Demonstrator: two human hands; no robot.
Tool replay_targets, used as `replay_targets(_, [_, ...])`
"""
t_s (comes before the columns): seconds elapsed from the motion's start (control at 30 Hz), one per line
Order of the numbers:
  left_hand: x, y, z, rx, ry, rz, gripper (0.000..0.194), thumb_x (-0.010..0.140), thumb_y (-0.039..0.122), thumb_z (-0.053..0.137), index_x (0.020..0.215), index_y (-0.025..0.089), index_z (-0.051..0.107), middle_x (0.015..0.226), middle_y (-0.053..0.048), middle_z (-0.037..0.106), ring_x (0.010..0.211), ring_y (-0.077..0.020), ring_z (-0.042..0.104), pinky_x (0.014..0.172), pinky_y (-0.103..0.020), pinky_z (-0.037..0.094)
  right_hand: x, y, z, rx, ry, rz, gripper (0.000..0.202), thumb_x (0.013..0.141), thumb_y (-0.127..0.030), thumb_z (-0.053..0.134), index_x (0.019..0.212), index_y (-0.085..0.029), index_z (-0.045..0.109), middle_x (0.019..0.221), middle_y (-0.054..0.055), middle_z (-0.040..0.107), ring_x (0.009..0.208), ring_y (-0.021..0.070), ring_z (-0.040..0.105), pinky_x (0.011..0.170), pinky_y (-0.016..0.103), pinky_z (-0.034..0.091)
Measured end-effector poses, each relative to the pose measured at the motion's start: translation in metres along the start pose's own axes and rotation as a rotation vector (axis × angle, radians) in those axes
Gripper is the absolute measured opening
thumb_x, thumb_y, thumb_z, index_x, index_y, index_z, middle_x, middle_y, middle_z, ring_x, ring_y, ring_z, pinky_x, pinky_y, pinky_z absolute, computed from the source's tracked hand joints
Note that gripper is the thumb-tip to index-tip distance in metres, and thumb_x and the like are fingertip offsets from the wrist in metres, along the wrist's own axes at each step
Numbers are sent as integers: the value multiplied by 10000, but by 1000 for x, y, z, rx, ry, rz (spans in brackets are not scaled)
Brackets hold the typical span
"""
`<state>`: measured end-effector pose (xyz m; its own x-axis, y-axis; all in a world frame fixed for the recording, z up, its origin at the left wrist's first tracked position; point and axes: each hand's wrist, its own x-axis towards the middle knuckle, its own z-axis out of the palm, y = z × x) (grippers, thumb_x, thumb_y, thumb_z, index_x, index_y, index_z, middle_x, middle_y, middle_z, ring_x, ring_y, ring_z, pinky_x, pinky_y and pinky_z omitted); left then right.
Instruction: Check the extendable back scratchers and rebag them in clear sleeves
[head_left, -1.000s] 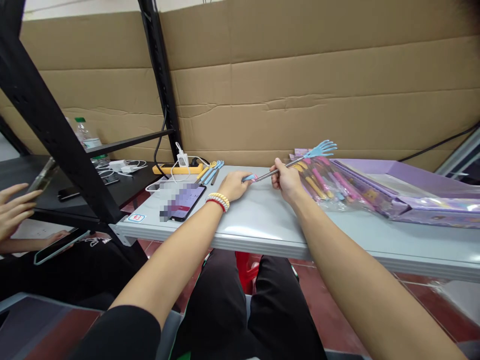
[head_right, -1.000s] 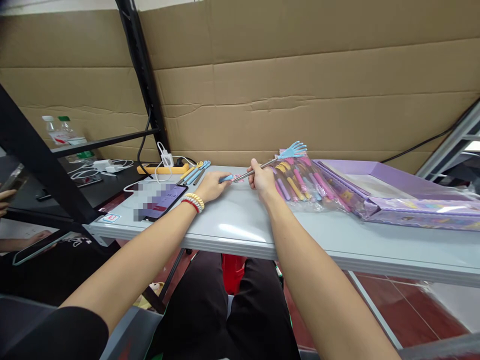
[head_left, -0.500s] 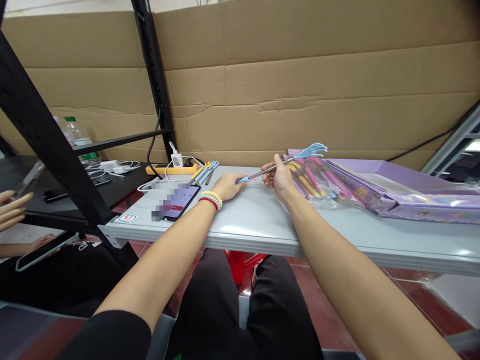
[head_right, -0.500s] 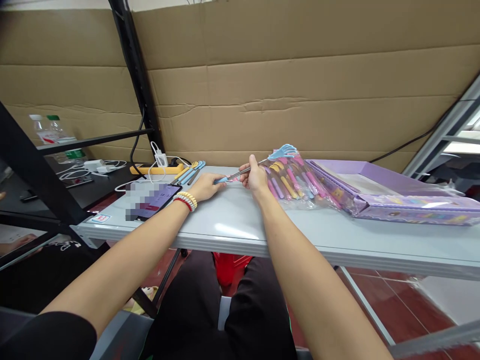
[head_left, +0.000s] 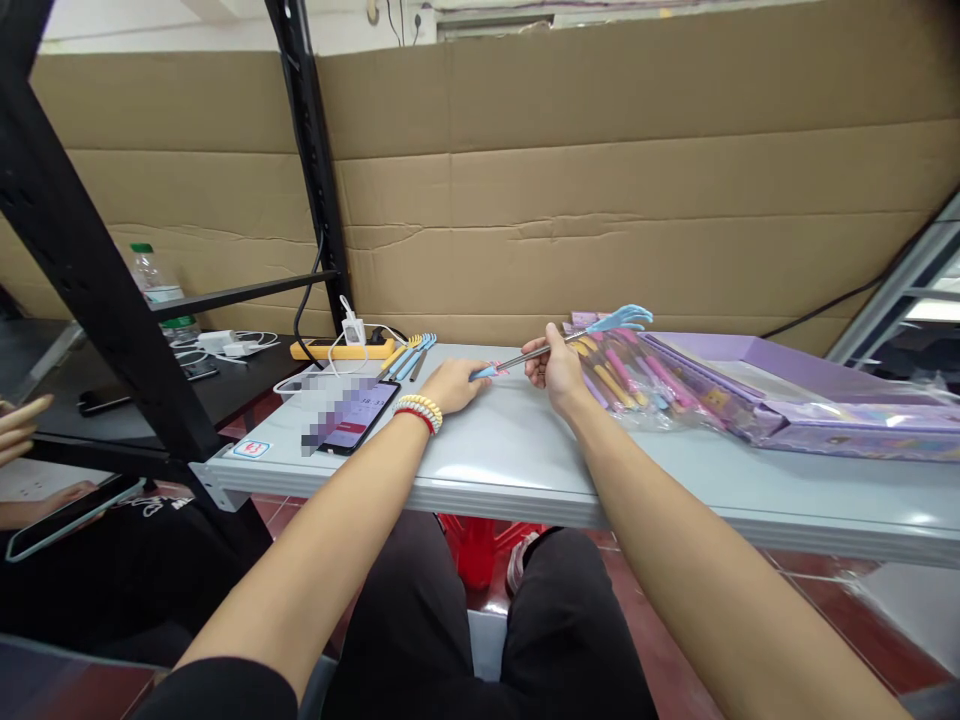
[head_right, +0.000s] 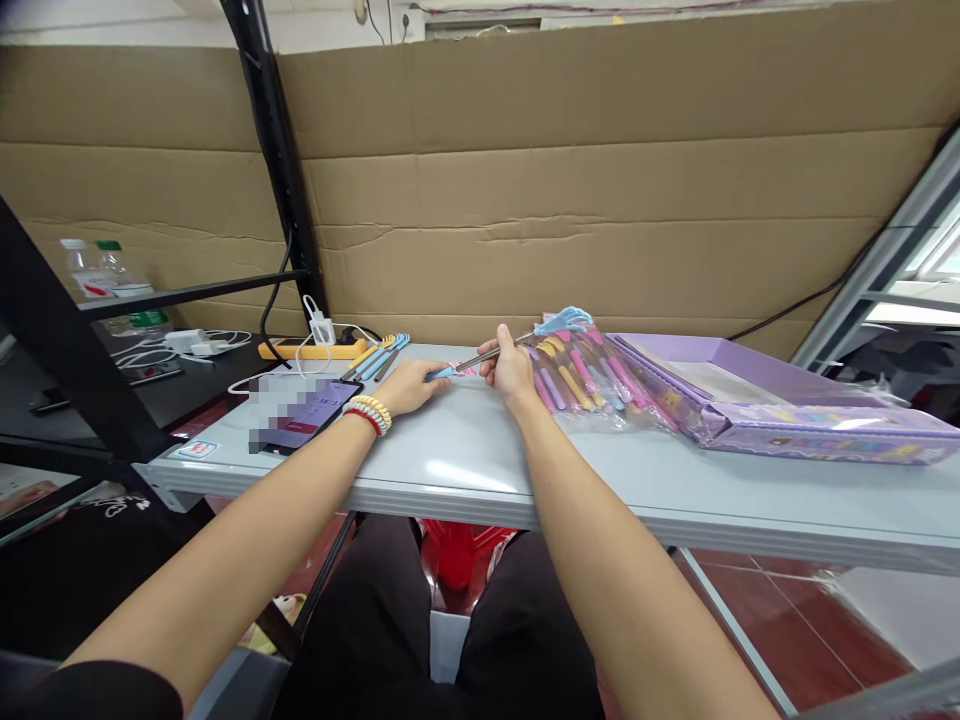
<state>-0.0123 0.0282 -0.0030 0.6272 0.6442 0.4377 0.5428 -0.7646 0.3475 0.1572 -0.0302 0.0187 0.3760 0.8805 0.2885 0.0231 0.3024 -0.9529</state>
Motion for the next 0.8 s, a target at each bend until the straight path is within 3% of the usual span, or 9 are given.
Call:
replay_targets(0.43, [-2,3,-2,31,-48,22,406,882,329,501,1248,204,626,1119,-85,704,997,-214,636,926,-300,443,-1,-1,1,30,-72,80,547,866,-657,377,672,-169,533,395,-11,488,286,77,389,318,201,240])
replay_targets(0.8, [0,1,1,39,-69,26,386,867,341,518,1211,221,645,1120,-66,703,1031,-216,627,942,-287,432,1,2,0,-36,-104,65,611,818,-744,370,695,-172,545,405,-8,495,294,78,398,324,203,256])
